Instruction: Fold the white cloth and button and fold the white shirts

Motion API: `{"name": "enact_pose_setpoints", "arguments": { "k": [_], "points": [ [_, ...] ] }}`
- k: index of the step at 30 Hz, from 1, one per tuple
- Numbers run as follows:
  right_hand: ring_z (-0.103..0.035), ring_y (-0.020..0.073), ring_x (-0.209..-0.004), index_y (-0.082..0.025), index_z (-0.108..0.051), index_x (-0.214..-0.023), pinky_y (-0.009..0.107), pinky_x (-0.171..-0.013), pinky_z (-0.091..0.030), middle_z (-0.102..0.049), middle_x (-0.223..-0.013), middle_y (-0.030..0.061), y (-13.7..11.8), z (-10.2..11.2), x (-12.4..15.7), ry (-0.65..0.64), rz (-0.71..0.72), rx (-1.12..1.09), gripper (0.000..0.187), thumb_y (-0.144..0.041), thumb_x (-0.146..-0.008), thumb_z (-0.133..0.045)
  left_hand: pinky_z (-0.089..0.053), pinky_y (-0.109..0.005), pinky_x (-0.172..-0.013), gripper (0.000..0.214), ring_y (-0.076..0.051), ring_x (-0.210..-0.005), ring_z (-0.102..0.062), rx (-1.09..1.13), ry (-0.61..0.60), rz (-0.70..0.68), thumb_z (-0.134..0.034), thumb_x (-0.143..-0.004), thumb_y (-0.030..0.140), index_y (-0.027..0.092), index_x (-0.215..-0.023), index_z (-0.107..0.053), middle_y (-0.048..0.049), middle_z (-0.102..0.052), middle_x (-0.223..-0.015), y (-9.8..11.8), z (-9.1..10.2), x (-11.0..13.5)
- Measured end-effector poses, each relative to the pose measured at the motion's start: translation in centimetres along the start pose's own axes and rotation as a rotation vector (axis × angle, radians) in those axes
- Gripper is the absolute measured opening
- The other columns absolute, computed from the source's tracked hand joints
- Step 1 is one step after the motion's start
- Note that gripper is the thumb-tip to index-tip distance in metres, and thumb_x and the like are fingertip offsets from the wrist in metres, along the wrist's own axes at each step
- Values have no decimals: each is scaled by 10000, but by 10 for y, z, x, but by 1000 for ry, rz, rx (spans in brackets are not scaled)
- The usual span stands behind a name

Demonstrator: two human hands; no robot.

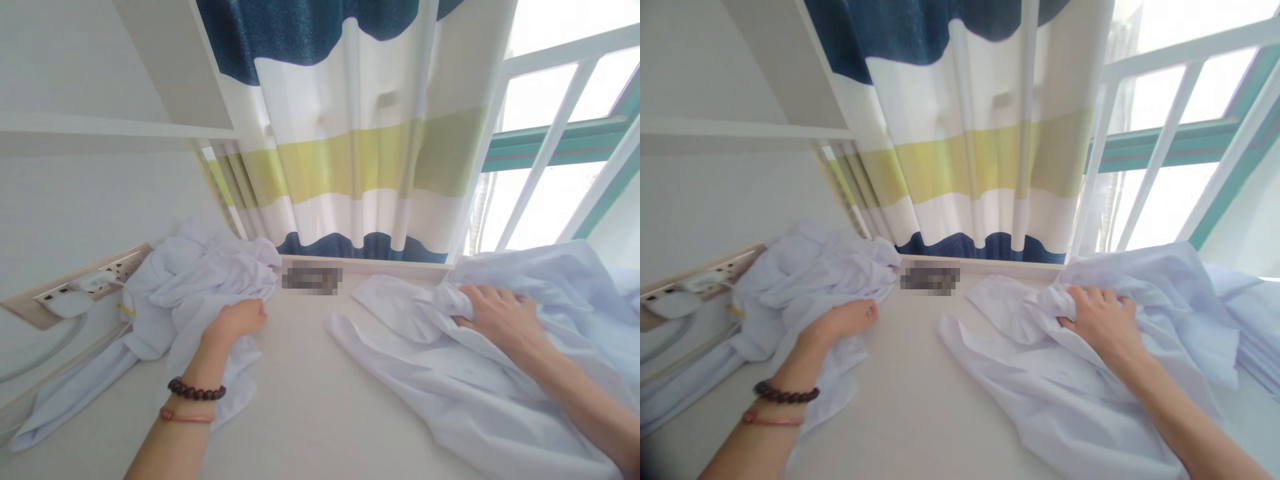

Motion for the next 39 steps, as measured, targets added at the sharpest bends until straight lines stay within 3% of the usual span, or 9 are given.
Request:
{"name": "enact_pose_setpoints", "arguments": {
  "k": [3, 7, 12, 17, 20, 25, 31, 34, 39],
  "points": [
    [-601, 357, -923, -175, -559, -1017, 476, -773, -380, -670, -958, 147, -16, 3, 4, 69, 63, 30, 291, -382, -850, -441, -477, -381, -787, 157, -259, -864, -641, -33, -25, -90, -472, -879, 199, 164, -885, -625, -99, -673, -921, 50, -15, 2],
    [-614, 332, -923, -175, -554, -966, 431, -784, -370, -688, -932, 129, -39, 11, 11, 25, 124, -68, 222, -328, -825, -478, -438, -385, -883, 304, -275, -1056, -583, -15, 67, -256, -353, -899, 147, 161, -1135, -544, -136, -597, -1160, 122, -43, 10],
    [-594, 296, -962, -190, -576, -969, 417, -840, -377, -676, -965, 90, -73, 31, 22, -75, 318, -380, 217, -297, -783, -542, -393, -364, -1002, 403, -225, -1126, -518, 266, 238, -466, -307, -962, 288, 166, -1341, -369, -125, -530, -1218, 168, -61, 23],
    [-570, 259, -1079, -236, -581, -1164, 373, -925, -431, -631, -1179, 49, -60, 68, 18, -453, 505, -819, 412, -475, -829, -561, -277, -418, -1116, 406, -237, -1316, -351, 452, 358, -654, -303, -972, 335, 210, -1344, -404, -96, -457, -1369, 184, -61, 30],
    [-519, 285, -1183, -247, -571, -1243, 399, -1004, -412, -583, -1287, 52, -22, 79, 9, -534, 417, -885, 550, -577, -803, -572, -204, -492, -1140, 431, -262, -1377, -276, 335, 329, -740, -355, -962, 333, 266, -1387, -392, -54, -441, -1421, 198, -70, 32],
    [-458, 320, -1261, -288, -484, -1339, 475, -1026, -406, -459, -1426, 67, 22, 64, -2, -273, 115, -764, 672, -681, -794, -493, -241, -535, -1112, 517, -292, -1339, -352, 207, 318, -689, -438, -911, 260, 287, -1422, -363, -90, -406, -1442, 213, -85, 20],
    [-157, 348, -1425, -150, -206, -1494, 515, -1129, -220, -228, -1545, 159, -12, 9, 2, -314, 166, -579, 946, -711, -779, -468, -326, -423, -1104, 671, -292, -1300, -412, 210, 242, -782, -609, -809, 332, 174, -1412, -359, -123, -457, -1412, 221, -75, 0],
    [-254, 357, -1388, -120, -270, -1461, 535, -1102, -256, -328, -1489, 194, -21, -9, -1, -218, 189, -563, 876, -651, -798, -485, -367, -385, -1067, 557, -258, -1242, -460, 199, 267, -710, -538, -862, 313, 160, -1378, -396, -136, -451, -1385, 212, -67, -4],
    [-429, 383, -1261, -112, -408, -1363, 520, -1016, -375, -477, -1359, 204, -18, -31, -6, -7, 190, -542, 752, -581, -789, -534, -370, -489, -993, 453, -302, -1191, -466, 92, 304, -482, -489, -876, 285, 199, -1321, -475, -136, -475, -1325, 172, -67, -2]
  ]
}}
Point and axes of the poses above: each hand's wrist, its own x-axis away from the middle knuckle, its own z-axis out of the back of the hand, y = z × x, the point moved 4 cm from there along -x, towards the middle knuckle
